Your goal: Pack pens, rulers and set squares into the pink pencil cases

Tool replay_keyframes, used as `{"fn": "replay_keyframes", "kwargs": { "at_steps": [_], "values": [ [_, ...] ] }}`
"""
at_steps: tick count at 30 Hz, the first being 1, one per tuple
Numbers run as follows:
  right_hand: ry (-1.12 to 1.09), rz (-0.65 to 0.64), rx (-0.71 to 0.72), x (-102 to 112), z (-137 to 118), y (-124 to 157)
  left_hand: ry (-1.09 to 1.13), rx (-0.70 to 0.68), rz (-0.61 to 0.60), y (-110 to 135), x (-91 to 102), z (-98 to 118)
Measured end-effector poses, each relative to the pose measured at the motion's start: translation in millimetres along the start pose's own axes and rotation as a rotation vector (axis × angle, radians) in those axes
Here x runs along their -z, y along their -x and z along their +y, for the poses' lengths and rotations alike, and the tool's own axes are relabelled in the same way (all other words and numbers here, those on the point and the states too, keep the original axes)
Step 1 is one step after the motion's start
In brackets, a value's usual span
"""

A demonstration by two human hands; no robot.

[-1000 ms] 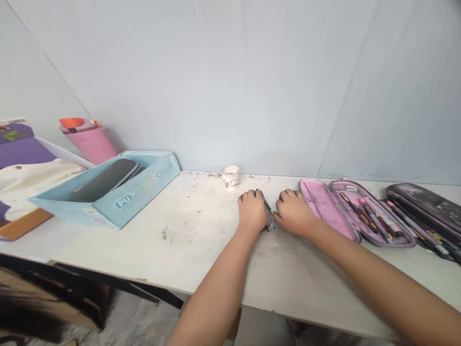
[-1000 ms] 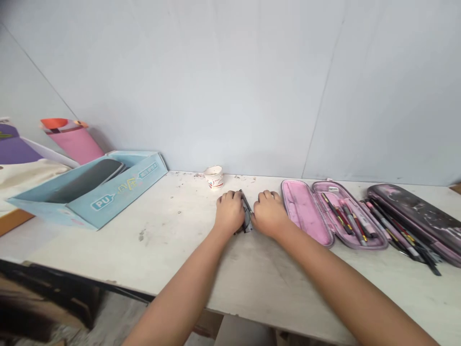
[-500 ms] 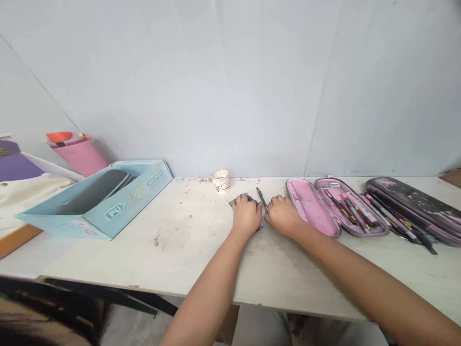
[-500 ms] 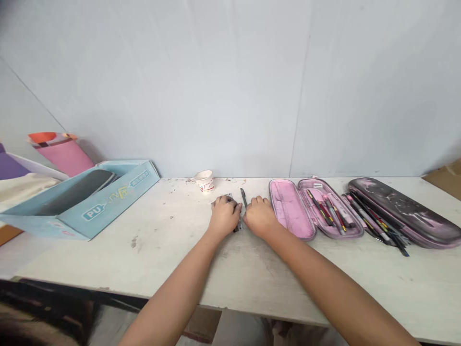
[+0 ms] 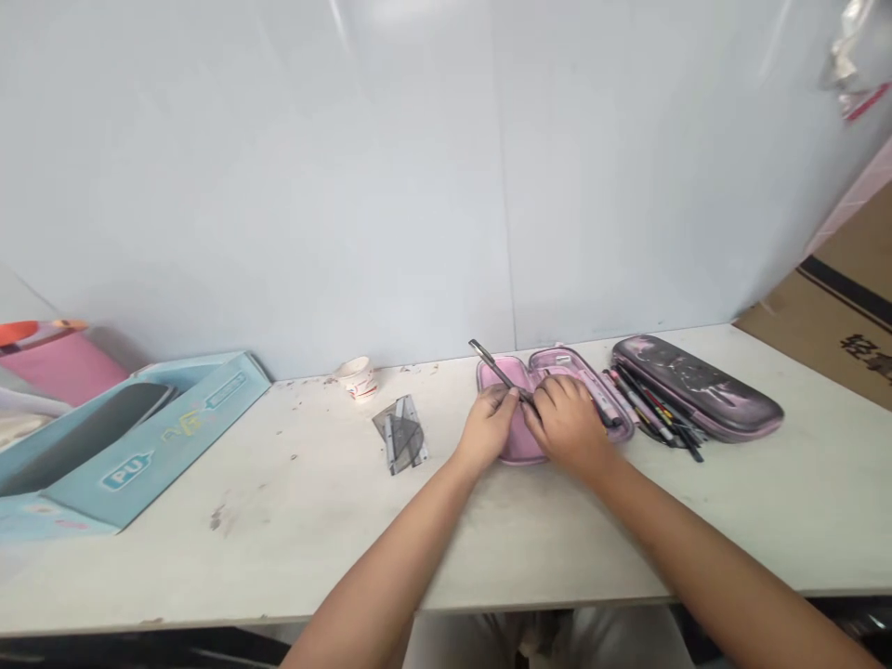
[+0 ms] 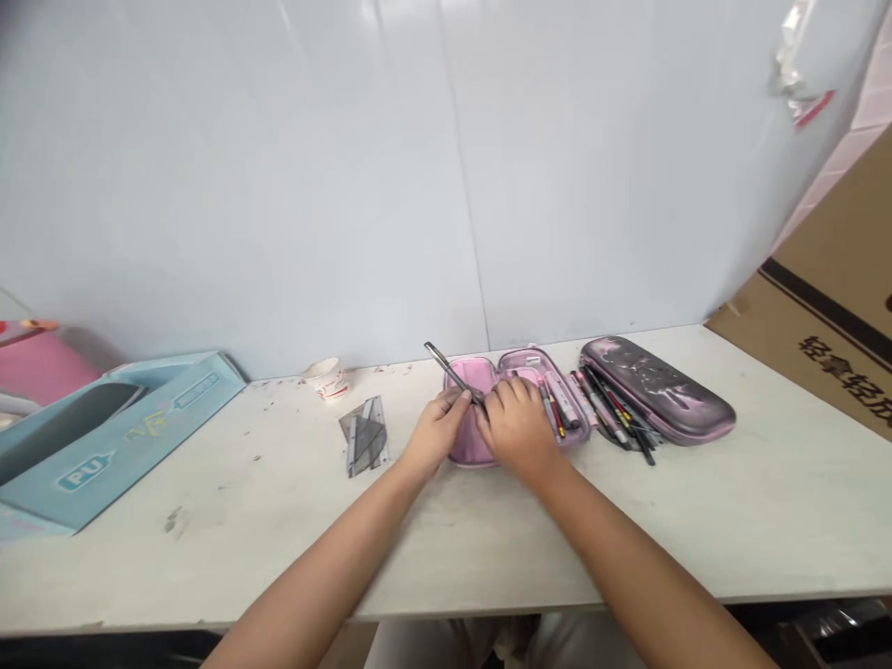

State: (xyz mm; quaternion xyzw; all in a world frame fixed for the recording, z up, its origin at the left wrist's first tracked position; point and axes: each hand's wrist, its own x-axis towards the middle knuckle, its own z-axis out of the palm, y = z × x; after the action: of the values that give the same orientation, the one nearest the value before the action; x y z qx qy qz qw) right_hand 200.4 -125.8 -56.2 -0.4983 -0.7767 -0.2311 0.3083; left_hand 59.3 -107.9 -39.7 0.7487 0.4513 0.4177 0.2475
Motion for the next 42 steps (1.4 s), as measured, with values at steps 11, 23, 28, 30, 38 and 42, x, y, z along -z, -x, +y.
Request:
{"fn": "replay_keyframes", "kwargs": {
  "at_steps": [11,23,28,30,38,42],
  "values": [
    [0.028,-0.34,-0.3,-2,55,16,-0.749,-0.135,-0.235,-24,-68.4,13],
    [0.099,-0.191,-0.255,-9,63,26,-0.775,0.085,-0.036,10,19.5,-20],
    [0.15,-0.139,-0.202,-16,71,36,-0.843,0.275,0.024,44,97.4,-62],
    [0.166,-0.135,-0.181,-18,71,37,-0.84,0.34,-0.047,56,121.4,-76],
    [-0.057,-0.163,0.004,-12,-5,1,-0.813,0.297,-0.259,64,125.7,-94],
    [-0.248,-0.242,0.076,-19,-61,-26,-0.822,0.19,-0.221,55,94.7,-90]
  ]
}}
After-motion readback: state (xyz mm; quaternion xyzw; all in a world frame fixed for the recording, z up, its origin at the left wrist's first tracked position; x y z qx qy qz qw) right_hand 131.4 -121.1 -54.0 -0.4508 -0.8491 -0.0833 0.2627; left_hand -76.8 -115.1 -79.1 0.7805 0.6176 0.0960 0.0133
